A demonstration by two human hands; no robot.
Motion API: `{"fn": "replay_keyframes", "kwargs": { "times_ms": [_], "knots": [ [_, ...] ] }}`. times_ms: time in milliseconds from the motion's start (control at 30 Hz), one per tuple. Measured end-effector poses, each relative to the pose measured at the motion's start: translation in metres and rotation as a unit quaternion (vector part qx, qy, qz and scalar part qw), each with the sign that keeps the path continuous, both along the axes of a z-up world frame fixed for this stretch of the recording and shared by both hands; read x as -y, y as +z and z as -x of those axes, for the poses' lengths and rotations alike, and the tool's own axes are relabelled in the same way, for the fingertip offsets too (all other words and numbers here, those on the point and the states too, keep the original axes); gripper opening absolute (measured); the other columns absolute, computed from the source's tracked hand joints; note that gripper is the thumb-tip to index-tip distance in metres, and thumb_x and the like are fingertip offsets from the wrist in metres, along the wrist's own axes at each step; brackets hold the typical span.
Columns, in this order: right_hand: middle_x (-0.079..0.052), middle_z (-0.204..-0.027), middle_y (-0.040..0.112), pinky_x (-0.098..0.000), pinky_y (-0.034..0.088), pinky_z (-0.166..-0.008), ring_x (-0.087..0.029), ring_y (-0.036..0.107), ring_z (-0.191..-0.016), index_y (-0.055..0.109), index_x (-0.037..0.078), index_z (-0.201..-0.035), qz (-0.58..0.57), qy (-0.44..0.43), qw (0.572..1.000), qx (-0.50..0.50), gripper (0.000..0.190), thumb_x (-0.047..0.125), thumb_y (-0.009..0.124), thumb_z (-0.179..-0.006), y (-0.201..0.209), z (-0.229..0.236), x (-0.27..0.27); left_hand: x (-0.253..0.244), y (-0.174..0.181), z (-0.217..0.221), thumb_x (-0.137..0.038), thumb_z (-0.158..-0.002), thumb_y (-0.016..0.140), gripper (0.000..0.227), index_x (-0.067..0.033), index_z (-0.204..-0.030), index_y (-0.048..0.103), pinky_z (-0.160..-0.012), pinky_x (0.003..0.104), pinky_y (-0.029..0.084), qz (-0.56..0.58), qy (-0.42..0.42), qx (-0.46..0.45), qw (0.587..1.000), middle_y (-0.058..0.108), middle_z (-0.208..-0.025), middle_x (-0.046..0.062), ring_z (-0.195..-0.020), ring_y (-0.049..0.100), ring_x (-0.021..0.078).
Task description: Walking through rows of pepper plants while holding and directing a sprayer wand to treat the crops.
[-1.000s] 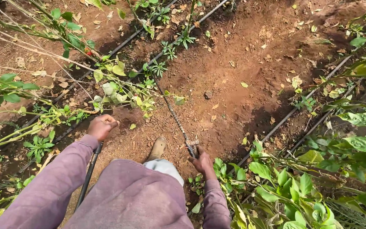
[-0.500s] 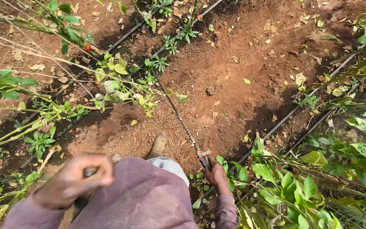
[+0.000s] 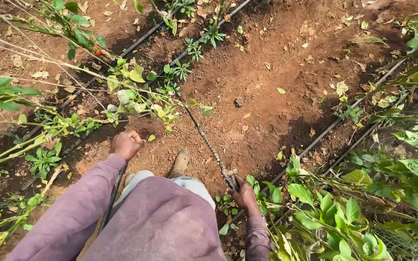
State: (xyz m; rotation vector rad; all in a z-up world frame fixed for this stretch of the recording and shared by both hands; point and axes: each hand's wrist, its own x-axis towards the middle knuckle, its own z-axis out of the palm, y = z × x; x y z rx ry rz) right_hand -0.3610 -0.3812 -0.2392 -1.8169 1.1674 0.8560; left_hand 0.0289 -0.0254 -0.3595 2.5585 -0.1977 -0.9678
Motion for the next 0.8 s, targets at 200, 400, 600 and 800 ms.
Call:
{"fn": "replay_keyframes", "kwargs": {
  "times_ms": [200,400,600,800],
  "knots": [
    [-0.028,-0.157,0.075,-0.056,0.058,-0.125,-0.045,0.07,-0.15,0.06,0.019,-0.174,0.01,0.002,1.0,0.002,0.087,0.039,0.09,-0.095,-0.015,0.009,-0.001,-0.006,0.019,-0.005,-0.047,-0.081,0.093,0.022,-0.0276,-0.092,0.089,-0.087,0.041,0.06,0.052,0.057,-0.045,0.996,0.081,-0.073,0.002,-0.085,0.079,0.0276],
    [-0.029,-0.155,0.076,-0.0573,0.058,-0.123,-0.046,0.07,-0.149,0.06,0.018,-0.174,0.029,-0.021,0.999,0.001,0.087,0.037,0.092,-0.096,-0.015,0.009,-0.018,-0.003,0.019,-0.024,-0.045,-0.086,0.091,0.016,-0.0311,-0.093,0.088,-0.091,0.041,0.061,0.084,0.044,-0.053,0.994,0.08,-0.072,-0.002,-0.085,0.08,0.0259],
    [-0.032,-0.153,0.077,-0.0546,0.06,-0.119,-0.046,0.076,-0.14,0.056,0.013,-0.177,0.011,-0.077,0.997,0.017,0.088,0.032,0.093,-0.1,-0.04,0.018,-0.034,-0.021,0.007,-0.048,-0.043,-0.083,0.095,0.02,-0.0273,-0.093,0.09,-0.088,0.04,0.06,0.108,0.033,-0.053,0.992,0.077,-0.067,-0.001,-0.077,0.077,0.025],
    [-0.028,-0.149,0.079,-0.0572,0.06,-0.114,-0.045,0.076,-0.14,0.06,0.012,-0.175,0.017,-0.05,0.999,0.01,0.089,0.038,0.095,-0.098,-0.009,-0.003,-0.076,-0.056,0.029,-0.07,-0.038,-0.083,0.096,0.019,-0.0246,-0.094,0.089,-0.082,0.037,0.058,0.145,0.051,-0.08,0.985,0.073,-0.064,-0.001,-0.073,0.071,0.0199]
  ]
}}
